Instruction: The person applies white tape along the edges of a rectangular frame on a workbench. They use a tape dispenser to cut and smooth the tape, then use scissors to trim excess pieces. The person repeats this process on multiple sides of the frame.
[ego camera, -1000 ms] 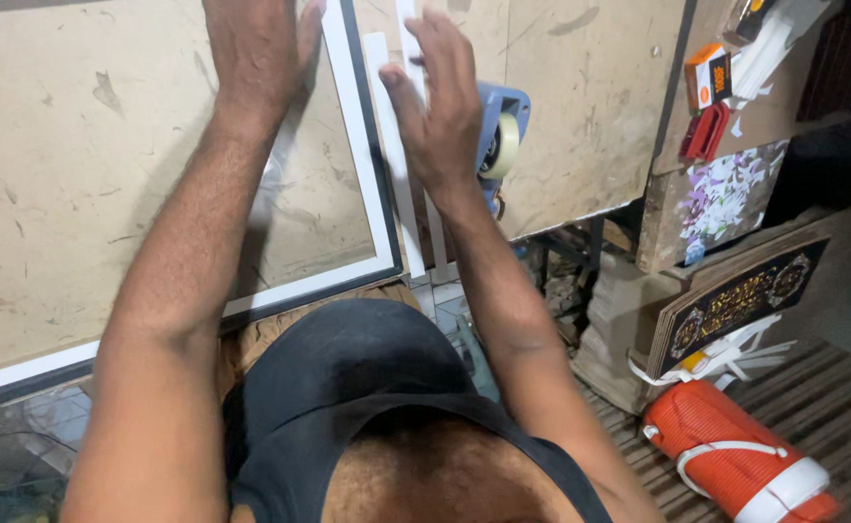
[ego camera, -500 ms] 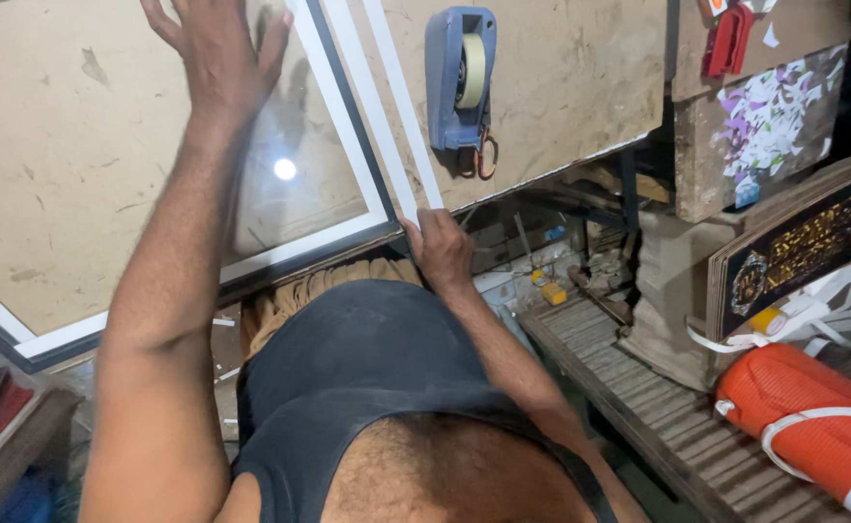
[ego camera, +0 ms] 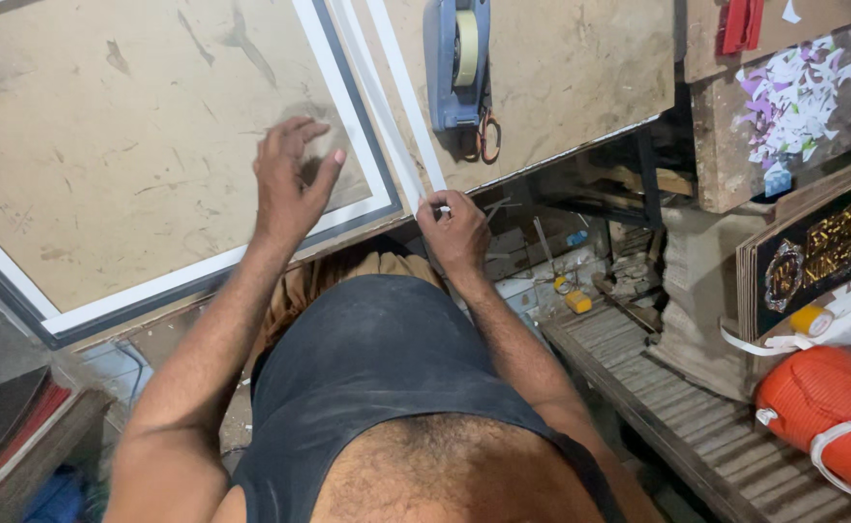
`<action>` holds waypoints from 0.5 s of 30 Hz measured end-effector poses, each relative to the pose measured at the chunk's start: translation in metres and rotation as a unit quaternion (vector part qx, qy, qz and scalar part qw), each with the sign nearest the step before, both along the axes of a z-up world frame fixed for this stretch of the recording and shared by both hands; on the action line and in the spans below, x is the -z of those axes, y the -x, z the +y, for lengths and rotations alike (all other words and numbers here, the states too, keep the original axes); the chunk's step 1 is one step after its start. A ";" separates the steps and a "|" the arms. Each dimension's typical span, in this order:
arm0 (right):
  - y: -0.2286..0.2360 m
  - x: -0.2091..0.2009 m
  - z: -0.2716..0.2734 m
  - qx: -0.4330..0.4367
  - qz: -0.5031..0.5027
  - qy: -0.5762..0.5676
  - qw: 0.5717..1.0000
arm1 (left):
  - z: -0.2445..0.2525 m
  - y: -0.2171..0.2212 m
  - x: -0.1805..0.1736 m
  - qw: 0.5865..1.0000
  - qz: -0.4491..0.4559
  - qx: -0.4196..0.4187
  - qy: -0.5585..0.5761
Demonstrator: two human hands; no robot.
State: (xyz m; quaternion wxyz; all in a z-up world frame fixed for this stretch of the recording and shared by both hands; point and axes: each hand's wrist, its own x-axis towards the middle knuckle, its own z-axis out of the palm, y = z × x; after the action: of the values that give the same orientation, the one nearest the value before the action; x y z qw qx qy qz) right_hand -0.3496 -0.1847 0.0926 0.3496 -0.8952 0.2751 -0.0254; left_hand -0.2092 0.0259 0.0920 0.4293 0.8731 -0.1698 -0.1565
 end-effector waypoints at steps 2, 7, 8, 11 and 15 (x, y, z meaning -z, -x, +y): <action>0.002 -0.005 -0.003 -0.002 -0.004 -0.030 1.000 | -0.008 0.013 -0.002 0.991 0.110 -0.010 0.074; 0.010 -0.014 -0.001 0.018 -0.118 -0.273 0.955 | -0.045 0.025 -0.013 0.925 0.298 -0.039 0.231; 0.012 -0.014 -0.001 0.021 -0.132 -0.337 0.932 | -0.051 0.024 -0.018 0.889 0.363 -0.056 0.275; 0.023 -0.010 -0.001 -0.005 -0.073 -0.354 0.932 | -0.058 0.021 -0.035 0.827 0.422 -0.108 0.355; 0.010 0.005 -0.018 -0.011 -0.132 -0.321 0.938 | -0.050 0.010 -0.060 0.845 0.368 -0.110 0.371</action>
State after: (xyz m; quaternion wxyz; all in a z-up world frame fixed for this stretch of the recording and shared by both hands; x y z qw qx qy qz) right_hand -0.3592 -0.2031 0.0881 0.6515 -0.7271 0.2105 -0.0504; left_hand -0.2189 -0.0243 0.1519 0.7663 0.5402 0.0529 -0.3438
